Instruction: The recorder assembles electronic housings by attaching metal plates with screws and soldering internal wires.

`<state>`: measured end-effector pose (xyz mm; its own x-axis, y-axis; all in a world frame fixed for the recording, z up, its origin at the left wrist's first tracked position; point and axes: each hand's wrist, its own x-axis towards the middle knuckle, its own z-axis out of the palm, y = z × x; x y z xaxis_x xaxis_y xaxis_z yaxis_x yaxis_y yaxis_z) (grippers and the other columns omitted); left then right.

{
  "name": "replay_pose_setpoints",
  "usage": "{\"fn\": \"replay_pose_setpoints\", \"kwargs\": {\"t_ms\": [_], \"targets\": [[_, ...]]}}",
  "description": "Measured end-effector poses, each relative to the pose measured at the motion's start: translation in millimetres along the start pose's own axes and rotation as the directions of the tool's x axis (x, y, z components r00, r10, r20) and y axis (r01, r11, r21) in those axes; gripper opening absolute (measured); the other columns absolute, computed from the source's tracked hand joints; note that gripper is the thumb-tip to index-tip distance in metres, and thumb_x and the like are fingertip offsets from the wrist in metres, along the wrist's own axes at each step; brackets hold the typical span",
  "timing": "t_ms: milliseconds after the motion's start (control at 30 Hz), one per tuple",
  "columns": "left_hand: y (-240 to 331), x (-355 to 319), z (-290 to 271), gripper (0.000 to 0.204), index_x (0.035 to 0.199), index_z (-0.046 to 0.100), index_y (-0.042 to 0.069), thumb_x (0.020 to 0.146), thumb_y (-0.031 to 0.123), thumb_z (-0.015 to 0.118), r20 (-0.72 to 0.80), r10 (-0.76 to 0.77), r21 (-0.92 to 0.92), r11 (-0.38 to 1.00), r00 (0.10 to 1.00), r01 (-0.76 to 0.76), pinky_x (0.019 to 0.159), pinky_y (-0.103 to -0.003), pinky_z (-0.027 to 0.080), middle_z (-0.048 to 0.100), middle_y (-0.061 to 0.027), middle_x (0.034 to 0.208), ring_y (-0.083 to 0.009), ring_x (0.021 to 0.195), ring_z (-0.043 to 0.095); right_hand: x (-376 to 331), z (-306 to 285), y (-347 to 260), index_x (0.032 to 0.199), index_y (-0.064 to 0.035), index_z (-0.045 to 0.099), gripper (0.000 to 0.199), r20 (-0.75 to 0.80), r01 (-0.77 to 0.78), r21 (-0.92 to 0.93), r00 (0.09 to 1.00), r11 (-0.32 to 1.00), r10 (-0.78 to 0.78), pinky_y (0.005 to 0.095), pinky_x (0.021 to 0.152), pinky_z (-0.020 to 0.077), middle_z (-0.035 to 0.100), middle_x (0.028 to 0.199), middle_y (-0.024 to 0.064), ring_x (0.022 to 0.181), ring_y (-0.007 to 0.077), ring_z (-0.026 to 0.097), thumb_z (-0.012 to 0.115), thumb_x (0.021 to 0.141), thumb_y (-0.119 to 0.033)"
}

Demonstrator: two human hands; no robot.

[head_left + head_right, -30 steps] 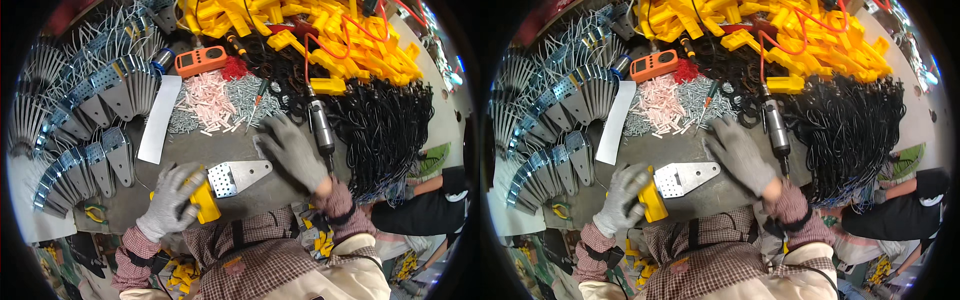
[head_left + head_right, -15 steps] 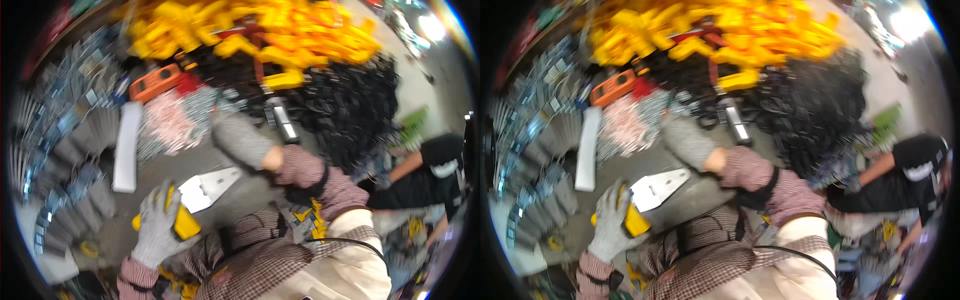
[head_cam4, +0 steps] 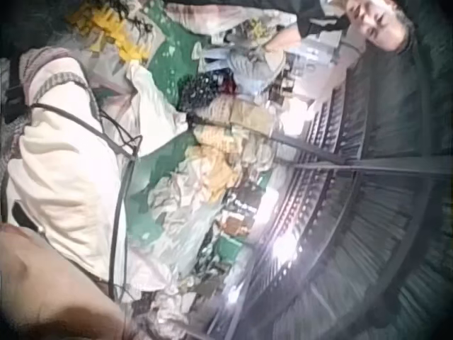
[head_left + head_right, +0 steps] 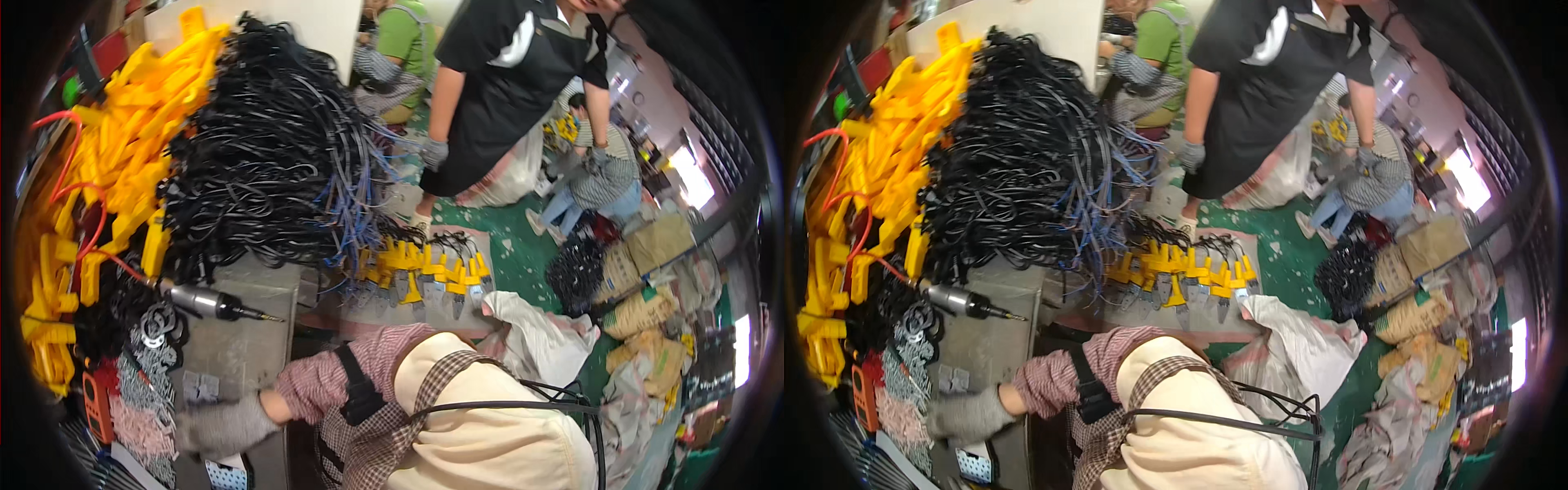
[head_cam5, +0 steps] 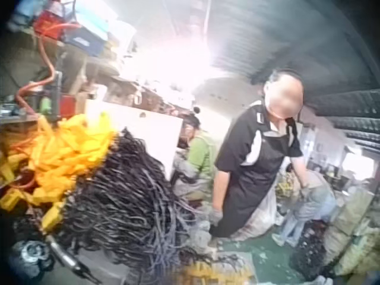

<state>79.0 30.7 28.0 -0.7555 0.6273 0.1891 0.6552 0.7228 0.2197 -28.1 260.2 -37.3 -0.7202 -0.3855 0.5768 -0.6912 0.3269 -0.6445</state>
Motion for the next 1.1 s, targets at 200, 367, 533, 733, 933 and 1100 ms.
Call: {"fn": "replay_pose_setpoints", "kwargs": {"t_ms": [200,367,533,733,933,1100], "targets": [[-8,3,15,0.108,0.158,0.03,0.009,0.076,0.07,0.067,0.068,0.044,-0.041,0.998,0.997,-0.042,0.112,-0.061,0.032,0.032,-0.0292,0.156,-0.0502,0.137,0.038,-6,33,-4,0.09,-0.006,0.066,0.02,0.112,0.037,0.144,0.992,0.989,-0.053,0.0478,0.086,0.0473,0.065,0.093,0.0132,0.1,0.0331,0.059,0.067,0.079,-0.022],[-12,1,11,0.108,0.156,0.031,0.007,0.074,0.061,0.075,0.023,0.081,-0.068,0.995,0.996,-0.079,0.114,-0.061,0.03,0.034,-0.0284,0.155,-0.049,0.139,0.036,2,54,4,0.099,-0.0084,0.065,0.021,0.091,0.079,0.152,0.991,0.985,-0.094,0.0507,0.078,0.0484,0.065,0.093,0.0163,0.09,0.0374,0.062,0.066,0.085,-0.024],[-19,-4,12,0.108,0.156,0.029,0.005,0.074,0.054,0.079,0.076,0.104,-0.069,0.993,0.992,-0.099,0.115,-0.062,0.028,0.032,-0.0295,0.154,-0.0486,0.142,0.032,-1,60,8,0.103,-0.0092,0.063,0.027,-0.016,0.096,0.034,0.995,0.995,-0.095,0.052,0.081,0.0493,0.063,0.102,0.0181,0.098,0.0391,0.06,0.067,0.083,-0.026],[-25,-8,18,0.105,0.157,0.031,0.009,0.075,0.052,0.079,0.021,0.117,-0.161,0.981,0.993,-0.112,0.114,-0.062,0.03,0.03,-0.0315,0.154,-0.0502,0.141,0.032,0,50,2,0.105,-0.0097,0.063,0.03,0.067,0.042,0.084,0.997,0.996,-0.048,0.0521,0.082,0.0493,0.062,0.103,0.019,0.099,0.0398,0.06,0.069,0.082,-0.028],[-25,-5,14,0.102,0.157,0.033,0.013,0.075,0.052,0.079,0.029,0.111,-0.197,0.975,0.993,-0.103,0.112,-0.061,0.032,0.03,-0.032,0.154,-0.051,0.14,0.034,-1,59,7,0.105,-0.0101,0.065,0.03,-0.048,0.101,0.139,0.994,0.985,-0.095,0.0519,0.084,0.0486,0.062,0.101,0.0184,0.101,0.0384,0.06,0.069,0.082,-0.028],[-29,-4,12,0.1,0.156,0.036,0.014,0.074,0.051,0.079,0.023,0.09,-0.18,0.98,0.996,-0.084,0.112,-0.061,0.033,0.032,-0.031,0.153,-0.0509,0.137,0.037,1,27,-13,0.099,-0.0119,0.069,0.022,0.092,0.048,0.135,0.994,0.99,-0.061,0.0498,0.084,0.048,0.063,0.099,0.0152,0.1,0.0351,0.059,0.068,0.084,-0.027]]}}
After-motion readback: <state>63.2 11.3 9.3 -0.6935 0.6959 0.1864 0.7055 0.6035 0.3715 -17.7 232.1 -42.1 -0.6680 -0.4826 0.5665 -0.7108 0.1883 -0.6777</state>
